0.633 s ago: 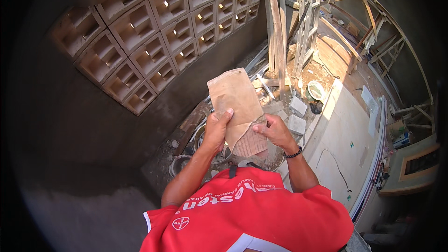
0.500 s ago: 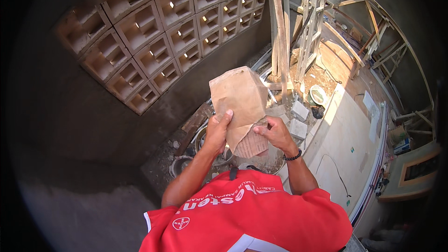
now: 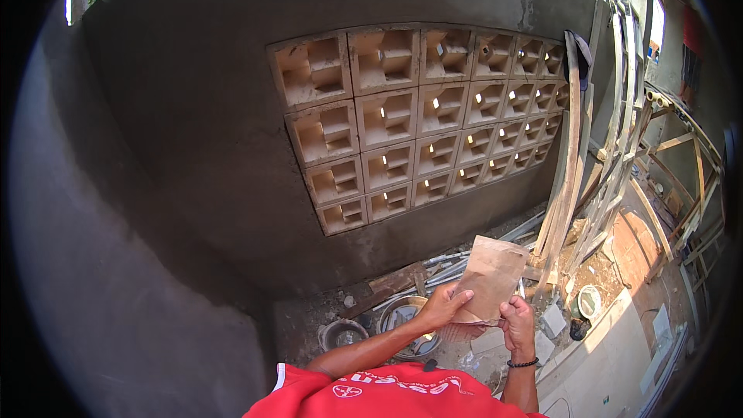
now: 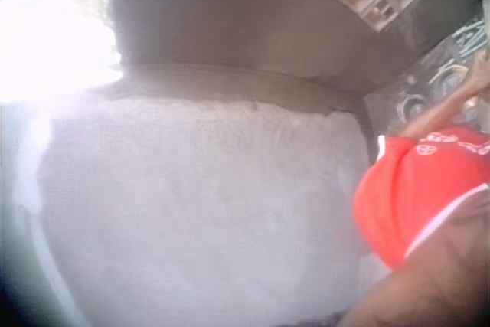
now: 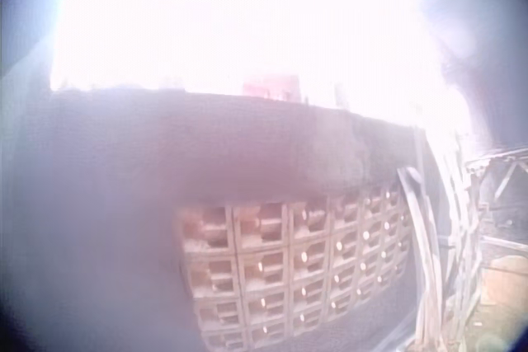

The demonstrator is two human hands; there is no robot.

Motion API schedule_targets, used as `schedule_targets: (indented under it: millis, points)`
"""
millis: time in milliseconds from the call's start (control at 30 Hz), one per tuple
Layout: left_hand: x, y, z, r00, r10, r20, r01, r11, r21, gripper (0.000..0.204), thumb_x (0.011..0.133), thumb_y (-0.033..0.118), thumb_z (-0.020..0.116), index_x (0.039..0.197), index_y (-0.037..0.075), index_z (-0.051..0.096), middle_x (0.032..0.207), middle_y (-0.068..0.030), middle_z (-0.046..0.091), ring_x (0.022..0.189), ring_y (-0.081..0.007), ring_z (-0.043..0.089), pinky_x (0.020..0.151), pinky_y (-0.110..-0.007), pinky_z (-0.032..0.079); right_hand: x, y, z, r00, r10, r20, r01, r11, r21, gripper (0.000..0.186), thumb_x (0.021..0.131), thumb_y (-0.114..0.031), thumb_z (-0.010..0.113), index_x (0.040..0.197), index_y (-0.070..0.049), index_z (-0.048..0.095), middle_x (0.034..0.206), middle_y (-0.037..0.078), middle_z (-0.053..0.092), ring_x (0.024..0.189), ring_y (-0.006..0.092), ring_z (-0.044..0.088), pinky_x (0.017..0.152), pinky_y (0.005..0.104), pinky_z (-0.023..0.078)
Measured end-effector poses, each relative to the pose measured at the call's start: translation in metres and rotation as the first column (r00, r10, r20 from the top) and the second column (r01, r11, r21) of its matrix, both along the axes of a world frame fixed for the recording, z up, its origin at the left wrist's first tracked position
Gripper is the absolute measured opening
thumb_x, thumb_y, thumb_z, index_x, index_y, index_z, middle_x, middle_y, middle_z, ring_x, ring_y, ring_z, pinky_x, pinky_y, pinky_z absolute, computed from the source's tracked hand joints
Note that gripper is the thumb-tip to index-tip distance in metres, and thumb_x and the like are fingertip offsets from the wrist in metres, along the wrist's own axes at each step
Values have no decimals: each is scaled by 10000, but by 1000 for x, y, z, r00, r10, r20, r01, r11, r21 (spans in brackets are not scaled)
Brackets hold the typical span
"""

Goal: The person smooths a freshly plastered wall using a brush and then a sanding block. They work on the flat surface and around a decorative lattice section, repeatedly rubbing the surface to even out the texture.

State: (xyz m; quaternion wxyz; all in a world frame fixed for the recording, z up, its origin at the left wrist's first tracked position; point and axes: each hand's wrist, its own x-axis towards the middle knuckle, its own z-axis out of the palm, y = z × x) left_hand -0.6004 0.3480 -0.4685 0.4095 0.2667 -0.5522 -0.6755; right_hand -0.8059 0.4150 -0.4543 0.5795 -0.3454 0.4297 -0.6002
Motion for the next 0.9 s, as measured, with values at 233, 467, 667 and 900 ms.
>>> schedule_targets:
  millis: [233,467,667,900]
  points:
    - [43,1,-10,732,539,416,-183,745,-642,217,923,178,591,1061,24,656,945,-178,671,856,-369,650,783,-434,494,17,-17,14,993,-90,-82,81,990,-113,183,869,-161,725,919,-22,616,880,33,651,754,154,637,741,376,590]
    - [67,4,2,908,-35,417,-86,960,268,306,978,222,555,1239,67,600,754,-102,675,751,-228,687,713,-359,561,28,-25,-12,920,-65,-388,27,994,-102,215,836,-192,748,873,-2,654,759,7,625,663,69,537,591,217,420]
    - [73,15,-26,979,110,170,-143,969,200,324,997,274,559,1208,37,622,946,-35,680,896,-98,609,779,-297,511,37,-32,-30,954,90,-285,-85,996,31,294,901,-223,682,1030,23,587,843,103,653,734,200,682,560,317,595]
    - [85,16,-37,924,306,231,-293,952,-91,300,974,255,591,1045,-27,666,871,-27,642,831,-77,546,721,-280,465,66,-38,-31,991,77,-112,-86,993,-78,346,923,-287,673,1077,8,575,1046,117,662,935,235,668,765,413,592]
